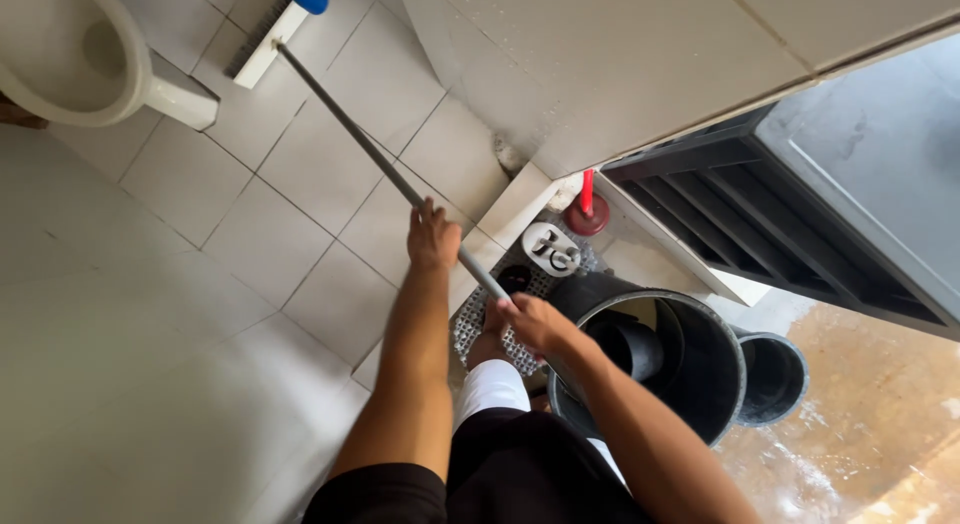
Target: The person sweeps the bathroom floor with a broom, then uses a mop and bucket to clean the tiled area. They repeatedly dip the mop into the bucket and push water toward the drain, then place the broom and mop back in their storage spots.
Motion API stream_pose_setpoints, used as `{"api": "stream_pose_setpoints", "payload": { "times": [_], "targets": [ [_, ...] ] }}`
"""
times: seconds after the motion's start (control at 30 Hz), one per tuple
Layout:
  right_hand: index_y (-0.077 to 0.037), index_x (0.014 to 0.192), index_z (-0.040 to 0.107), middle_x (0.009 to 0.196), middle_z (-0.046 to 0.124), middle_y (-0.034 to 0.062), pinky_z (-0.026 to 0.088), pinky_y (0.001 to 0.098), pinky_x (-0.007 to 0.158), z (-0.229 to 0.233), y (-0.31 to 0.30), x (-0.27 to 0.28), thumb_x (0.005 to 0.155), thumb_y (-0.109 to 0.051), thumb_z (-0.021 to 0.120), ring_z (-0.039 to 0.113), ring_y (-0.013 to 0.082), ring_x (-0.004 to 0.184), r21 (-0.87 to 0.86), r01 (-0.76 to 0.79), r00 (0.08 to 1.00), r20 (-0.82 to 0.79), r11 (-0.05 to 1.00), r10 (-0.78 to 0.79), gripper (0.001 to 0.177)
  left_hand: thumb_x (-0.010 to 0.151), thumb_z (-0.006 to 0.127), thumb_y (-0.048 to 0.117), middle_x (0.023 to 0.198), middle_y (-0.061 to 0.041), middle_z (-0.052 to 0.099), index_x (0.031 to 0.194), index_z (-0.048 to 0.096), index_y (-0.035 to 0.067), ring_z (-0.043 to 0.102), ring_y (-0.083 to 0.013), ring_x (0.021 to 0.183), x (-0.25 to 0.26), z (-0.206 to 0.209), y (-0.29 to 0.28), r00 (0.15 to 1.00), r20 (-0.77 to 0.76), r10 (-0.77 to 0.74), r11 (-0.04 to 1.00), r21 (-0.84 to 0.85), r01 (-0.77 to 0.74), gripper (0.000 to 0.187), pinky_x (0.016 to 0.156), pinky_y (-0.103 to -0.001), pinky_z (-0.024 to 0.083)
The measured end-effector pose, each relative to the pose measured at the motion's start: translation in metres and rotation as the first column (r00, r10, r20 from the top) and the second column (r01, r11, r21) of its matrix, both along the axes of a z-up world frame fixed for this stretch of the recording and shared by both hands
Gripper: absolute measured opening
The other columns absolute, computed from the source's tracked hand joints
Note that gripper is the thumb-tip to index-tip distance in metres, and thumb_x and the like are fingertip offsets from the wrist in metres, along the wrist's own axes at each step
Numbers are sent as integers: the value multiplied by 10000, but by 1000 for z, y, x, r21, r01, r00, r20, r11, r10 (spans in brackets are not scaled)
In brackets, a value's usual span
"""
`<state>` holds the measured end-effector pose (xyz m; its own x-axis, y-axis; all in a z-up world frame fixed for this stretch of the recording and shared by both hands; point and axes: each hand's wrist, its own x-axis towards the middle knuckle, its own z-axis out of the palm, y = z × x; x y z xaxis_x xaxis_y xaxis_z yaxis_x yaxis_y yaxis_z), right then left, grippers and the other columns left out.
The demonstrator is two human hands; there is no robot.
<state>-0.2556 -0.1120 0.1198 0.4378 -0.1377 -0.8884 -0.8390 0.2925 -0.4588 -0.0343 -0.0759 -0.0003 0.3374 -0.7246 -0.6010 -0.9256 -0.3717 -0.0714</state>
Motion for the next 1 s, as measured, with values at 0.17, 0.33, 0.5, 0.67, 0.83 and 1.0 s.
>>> {"api": "stream_pose_setpoints", "payload": {
  "times": [0.17,0.33,0.5,0.67,0.83,1.0],
  "targets": [
    [-54,1304,580,684,622,101,494,372,466,5,22,-66,1036,-568,384,559,199,426,-63,-97,989,-113,993,90,612,817,773,248,1496,-70,517,1127,775,157,270,-296,1512,-69,5,15,999,-52,-6,998,69,9,324,1243,-491,166],
    [-117,1327,582,733,666,109,500,381,491,21,46,-153,1009,-618,366,582,213,454,-58,-108,971,-218,992,93,632,886,677,197,1357,-75,623,1088,798,188,392,-297,1434,-157,-2,42,987,-159,-38,998,46,46,236,1268,-569,115],
    [-145,1315,599,828,718,121,576,411,551,13,79,-272,986,-626,390,685,244,535,-70,-87,948,-311,994,61,619,884,667,248,1208,-72,689,1084,794,168,511,-321,1284,-260,2,66,949,-261,-175,984,-1,181,250,1209,-688,100],
    [-183,1301,615,766,717,125,559,402,529,37,106,-386,969,-616,422,673,277,502,-111,-106,925,-376,988,57,578,833,711,207,1172,-70,697,1036,803,164,507,-331,1278,-363,41,81,911,-386,-146,989,-50,138,227,1214,-707,40],
    [-197,1235,715,663,582,139,502,412,485,70,104,-452,959,-619,487,608,270,519,-111,-28,886,-463,993,-27,552,819,722,178,1136,-79,711,980,819,150,531,-332,1251,-414,78,79,874,-465,-142,989,-106,104,190,1221,-729,24],
    [-177,1180,777,789,755,21,566,338,717,34,118,-542,893,-606,594,729,140,764,-371,-89,959,-284,924,-22,548,812,743,304,974,-120,756,936,821,136,615,-369,1135,-417,104,82,774,-553,-309,951,-210,229,223,1206,-728,93]
  ]
}}
